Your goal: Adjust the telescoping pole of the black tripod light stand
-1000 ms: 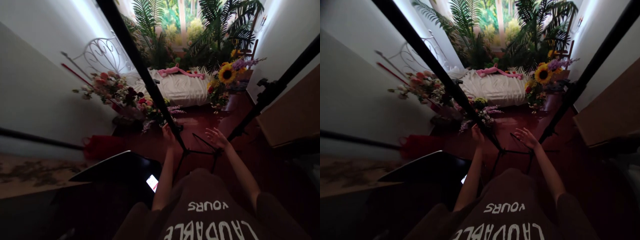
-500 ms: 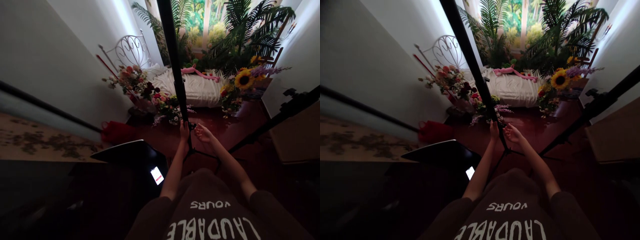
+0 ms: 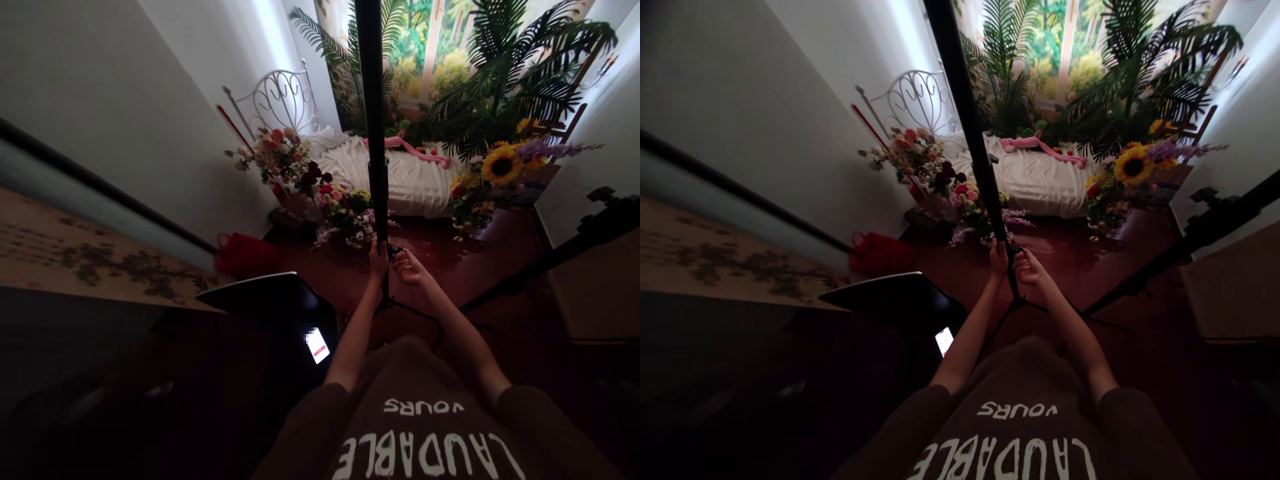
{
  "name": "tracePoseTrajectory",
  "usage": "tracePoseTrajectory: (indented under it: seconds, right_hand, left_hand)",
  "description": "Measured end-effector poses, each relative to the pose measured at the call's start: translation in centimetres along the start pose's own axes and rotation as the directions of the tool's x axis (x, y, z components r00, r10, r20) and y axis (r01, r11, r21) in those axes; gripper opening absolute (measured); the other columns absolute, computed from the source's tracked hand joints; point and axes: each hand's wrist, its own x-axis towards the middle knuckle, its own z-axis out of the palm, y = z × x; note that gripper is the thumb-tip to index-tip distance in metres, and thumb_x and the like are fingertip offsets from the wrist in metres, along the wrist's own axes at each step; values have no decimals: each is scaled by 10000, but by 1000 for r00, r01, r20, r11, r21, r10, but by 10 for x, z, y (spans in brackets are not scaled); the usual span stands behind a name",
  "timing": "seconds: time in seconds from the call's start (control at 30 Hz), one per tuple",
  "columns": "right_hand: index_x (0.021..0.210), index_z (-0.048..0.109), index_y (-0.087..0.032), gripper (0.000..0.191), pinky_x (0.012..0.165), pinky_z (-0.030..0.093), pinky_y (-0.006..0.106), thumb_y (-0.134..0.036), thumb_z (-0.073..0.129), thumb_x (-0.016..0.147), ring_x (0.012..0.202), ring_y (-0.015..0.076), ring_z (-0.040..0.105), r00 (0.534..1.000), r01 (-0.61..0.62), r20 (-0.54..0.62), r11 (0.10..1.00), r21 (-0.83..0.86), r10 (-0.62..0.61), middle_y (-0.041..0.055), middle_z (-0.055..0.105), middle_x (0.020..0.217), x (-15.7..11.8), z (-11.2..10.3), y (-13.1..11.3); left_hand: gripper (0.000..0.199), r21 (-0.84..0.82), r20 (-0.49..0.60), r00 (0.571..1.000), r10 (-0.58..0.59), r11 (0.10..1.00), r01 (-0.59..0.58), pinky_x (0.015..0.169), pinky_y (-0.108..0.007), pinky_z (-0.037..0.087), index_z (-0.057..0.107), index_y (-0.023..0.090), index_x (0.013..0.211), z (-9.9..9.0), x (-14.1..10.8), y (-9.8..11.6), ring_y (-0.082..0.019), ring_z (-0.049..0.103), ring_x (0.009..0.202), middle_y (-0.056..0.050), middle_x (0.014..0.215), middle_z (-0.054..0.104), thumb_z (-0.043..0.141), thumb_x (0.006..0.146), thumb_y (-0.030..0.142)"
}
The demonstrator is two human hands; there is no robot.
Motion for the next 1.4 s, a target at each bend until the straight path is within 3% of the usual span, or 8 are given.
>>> tracePoseTrajectory:
  seconds: [0.3, 0.5, 0.63, 0.73, 0.9, 1.13, 1.3, 1.4]
  right_hand:
    - [942, 648, -162, 353, 449, 476, 74, -321, 347, 1036, 505, 47, 607, 983, 85, -133, 960, -269, -124, -7, 700, 653, -2, 9, -3]
    - [976, 660, -163, 378, 424, 443, 64, -314, 321, 1047, 450, 39, 574, 957, 98, -246, 969, -226, -154, -26, 682, 599, -2, 14, -3]
    - [949, 648, -154, 406, 442, 474, 81, -290, 280, 1051, 467, 50, 601, 961, 95, -231, 968, -233, -150, -15, 682, 606, -3, 17, -4]
    - [974, 642, -155, 379, 424, 465, 89, -286, 293, 1045, 450, 56, 585, 966, 83, -189, 905, -418, -176, -17, 669, 598, -5, 21, -6]
    - [1062, 658, -155, 343, 450, 497, 159, -334, 370, 1012, 571, 105, 635, 931, 140, -77, 545, -826, -357, 58, 734, 822, -7, 29, -5]
    - [846, 662, -164, 67, 550, 522, 182, -225, 688, 836, 598, 97, 594, 847, 224, 7, 344, -912, -532, 9, 669, 719, -13, 27, -4]
    - [791, 635, -217, 116, 640, 505, 234, -198, 745, 761, 741, 161, 621, 662, 120, 318, -323, -939, -679, -2, 629, 722, -22, 28, 0]
    - [953, 656, -237, 157, 790, 519, 305, -187, 665, 805, 933, 223, 642, 615, -1, 438, -557, -831, -656, 45, 680, 925, -24, 29, 7]
  left_hand:
    - [533, -16, 18, 1000, 7, 1000, -7, 702, -292, 470, 599, 193, 961, -1, -2, 6, -161, 581, 698, -58, 817, 632, 428, 887, 693]
    - [576, -6, 20, 1000, 5, 1000, -5, 700, -291, 469, 606, 191, 971, -1, -2, 4, -161, 580, 689, -56, 804, 634, 410, 877, 725]
    - [615, 5, -7, 1000, 11, 1000, -11, 702, -295, 462, 615, 185, 959, 1, -1, 6, -166, 569, 686, -55, 784, 621, 399, 863, 753]
    - [599, 9, -12, 1000, 10, 1000, -10, 722, -305, 469, 625, 178, 944, 1, -1, 6, -173, 580, 703, -63, 795, 634, 417, 870, 735]
    - [586, 14, -15, 1000, 3, 1000, -3, 750, -310, 483, 630, 174, 958, 1, 0, 6, -176, 599, 736, -73, 833, 654, 427, 878, 717]
    - [592, 0, -10, 1000, 19, 1000, -19, 730, -291, 464, 614, 193, 950, 0, -1, 6, -170, 582, 725, -47, 775, 619, 426, 859, 747]
    - [601, 16, 9, 998, 69, 997, -70, 795, -318, 478, 608, 186, 1013, -3, -2, 4, -188, 613, 806, -86, 890, 654, 415, 869, 737]
    - [578, 20, 24, 995, 93, 995, -93, 786, -321, 483, 599, 187, 1016, -4, -3, 3, -190, 621, 800, -86, 892, 657, 426, 874, 720]
